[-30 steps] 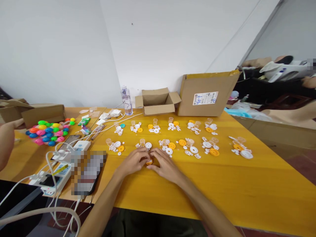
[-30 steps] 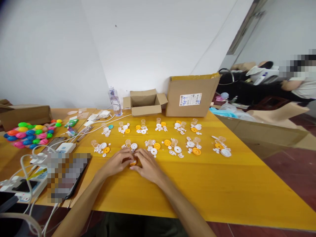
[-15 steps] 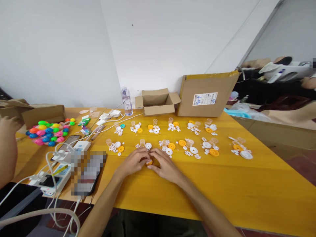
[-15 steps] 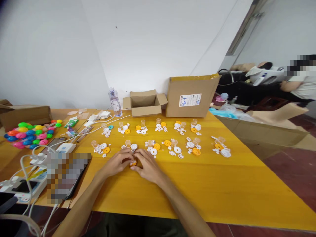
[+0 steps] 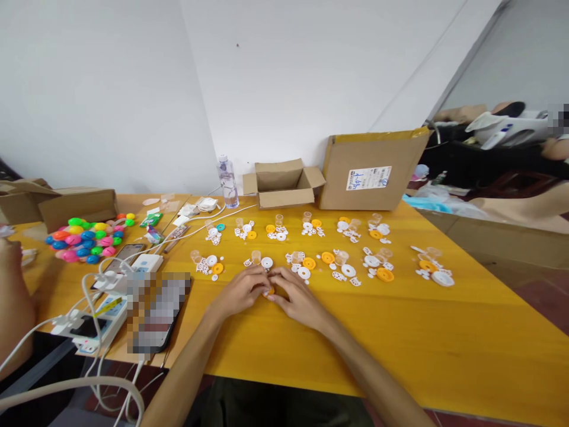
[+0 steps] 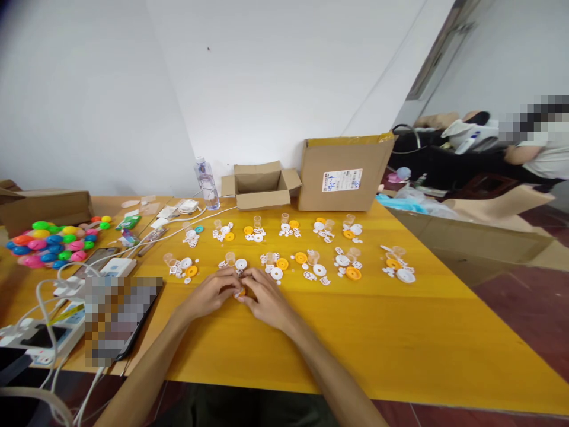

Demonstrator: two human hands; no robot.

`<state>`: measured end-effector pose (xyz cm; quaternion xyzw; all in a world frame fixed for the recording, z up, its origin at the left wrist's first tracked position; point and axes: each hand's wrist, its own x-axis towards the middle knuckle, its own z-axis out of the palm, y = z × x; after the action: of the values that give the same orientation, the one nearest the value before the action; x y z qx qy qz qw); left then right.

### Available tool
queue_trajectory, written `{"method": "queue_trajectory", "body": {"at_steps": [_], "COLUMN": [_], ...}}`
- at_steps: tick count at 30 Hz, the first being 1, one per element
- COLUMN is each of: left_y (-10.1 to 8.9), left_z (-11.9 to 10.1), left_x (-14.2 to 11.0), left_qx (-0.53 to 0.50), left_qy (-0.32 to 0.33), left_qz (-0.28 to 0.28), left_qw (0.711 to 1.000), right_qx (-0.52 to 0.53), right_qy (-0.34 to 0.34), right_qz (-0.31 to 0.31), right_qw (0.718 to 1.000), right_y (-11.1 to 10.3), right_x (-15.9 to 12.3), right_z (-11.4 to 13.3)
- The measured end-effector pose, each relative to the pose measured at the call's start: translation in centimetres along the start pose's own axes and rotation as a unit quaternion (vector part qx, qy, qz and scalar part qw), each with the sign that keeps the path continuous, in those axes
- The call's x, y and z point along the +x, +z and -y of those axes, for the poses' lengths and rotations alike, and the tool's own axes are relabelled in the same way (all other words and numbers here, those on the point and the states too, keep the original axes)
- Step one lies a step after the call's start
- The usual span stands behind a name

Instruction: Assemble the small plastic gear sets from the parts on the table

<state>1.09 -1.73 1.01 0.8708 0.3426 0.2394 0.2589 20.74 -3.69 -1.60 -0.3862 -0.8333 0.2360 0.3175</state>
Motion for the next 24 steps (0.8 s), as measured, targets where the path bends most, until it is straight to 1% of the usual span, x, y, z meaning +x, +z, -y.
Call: {"method": "queue_trajectory", "body": {"at_steps": [6,11,15,24], "left_y": [-0.1,-0.24,-0.22,0.02], "left_z": [0.01,-0.16,-0.25,-0.2], "left_x": [0.11,-0.02,-0.03,0.1], "left_qx": [-0.011,-0.009,-0.002,0.0], "left_qy": [0.004,-0.019,-0.032,-0.007], "left_qz": [0.003,-0.002,-0.008,-0.017], "left_qw": [1.0,1.0,0.999,1.0], "right_qx": [0.007,0.01,0.01,0.011], "right_qy": [0.0,-0.008,-0.001,0.002], "right_qz": [0.0,-0.008,-0.011,-0.012], "right_qw": [1.0,1.0,1.0,1.0], "right_y": [0.03,0.05,0.1,0.19], "right_x": [0.0,0.0,0.0,0.03], "right_z": [-0.07,-0.12,-0.14,-0.24]}}
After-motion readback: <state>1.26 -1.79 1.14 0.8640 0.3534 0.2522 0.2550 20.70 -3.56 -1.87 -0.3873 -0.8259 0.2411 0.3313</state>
